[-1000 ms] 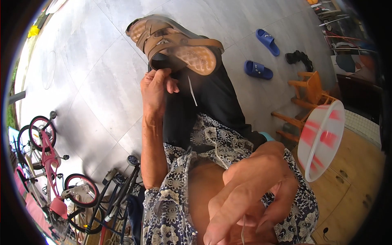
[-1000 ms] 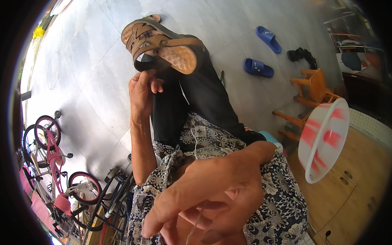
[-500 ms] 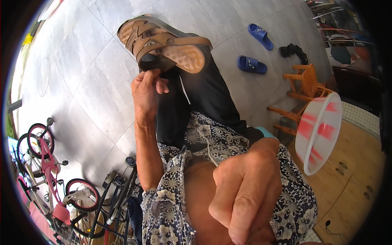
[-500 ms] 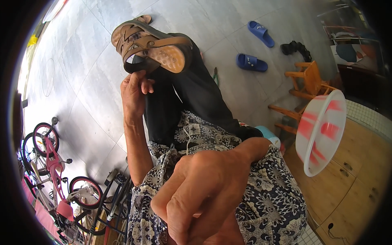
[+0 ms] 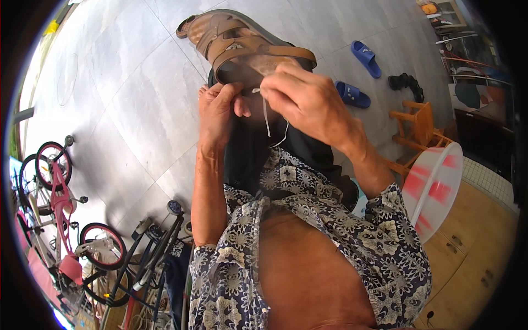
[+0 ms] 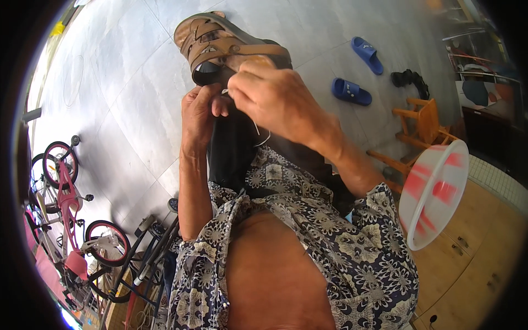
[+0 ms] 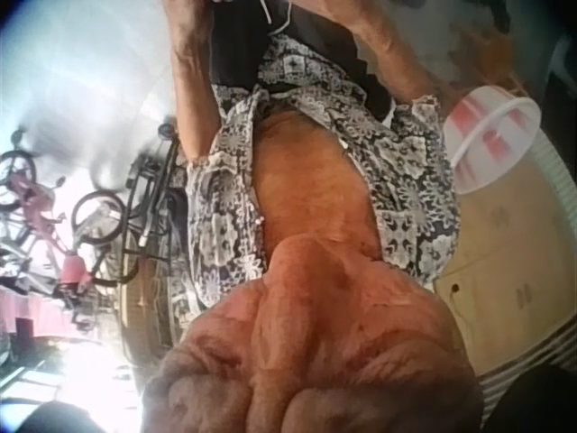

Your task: The person is repairing a sandal by using a needle and thread to sew the strap back onto the sole, occasionally using pliers to pull the thread through.

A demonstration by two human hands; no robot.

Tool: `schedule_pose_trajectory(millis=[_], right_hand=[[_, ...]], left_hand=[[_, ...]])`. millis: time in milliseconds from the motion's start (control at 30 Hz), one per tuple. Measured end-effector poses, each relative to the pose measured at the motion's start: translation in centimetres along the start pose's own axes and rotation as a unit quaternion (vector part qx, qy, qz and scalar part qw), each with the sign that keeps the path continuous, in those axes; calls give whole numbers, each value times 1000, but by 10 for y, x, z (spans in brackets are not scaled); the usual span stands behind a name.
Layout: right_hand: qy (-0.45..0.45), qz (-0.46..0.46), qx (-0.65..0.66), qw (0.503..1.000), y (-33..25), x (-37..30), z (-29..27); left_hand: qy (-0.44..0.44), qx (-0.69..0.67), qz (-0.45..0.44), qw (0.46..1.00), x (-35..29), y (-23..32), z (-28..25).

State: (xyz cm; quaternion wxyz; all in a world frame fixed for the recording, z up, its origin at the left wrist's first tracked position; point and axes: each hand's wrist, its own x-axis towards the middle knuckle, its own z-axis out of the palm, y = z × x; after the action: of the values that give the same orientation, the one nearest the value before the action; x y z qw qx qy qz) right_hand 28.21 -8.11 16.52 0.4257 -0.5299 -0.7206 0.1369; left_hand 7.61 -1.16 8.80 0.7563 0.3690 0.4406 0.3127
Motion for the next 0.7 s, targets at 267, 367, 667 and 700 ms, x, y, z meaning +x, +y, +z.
schedule_pose_trajectory(millis=[267,367,667,700], right_hand=[[-120,-42,-99,987,34,9,31],[-140,-46,-109,983,39,10,32],[-156,-53,-99,981,33,15,11],[-158,-50,-101,981,30,15,9]], left_hand=[[-4,-14,4,1000,-1,-4,2],[-14,-16,0,1000,-1,-3,2],[-60,-9,17,998,-3,-4,6],[-58,-13,15,998,-3,-2,7]])
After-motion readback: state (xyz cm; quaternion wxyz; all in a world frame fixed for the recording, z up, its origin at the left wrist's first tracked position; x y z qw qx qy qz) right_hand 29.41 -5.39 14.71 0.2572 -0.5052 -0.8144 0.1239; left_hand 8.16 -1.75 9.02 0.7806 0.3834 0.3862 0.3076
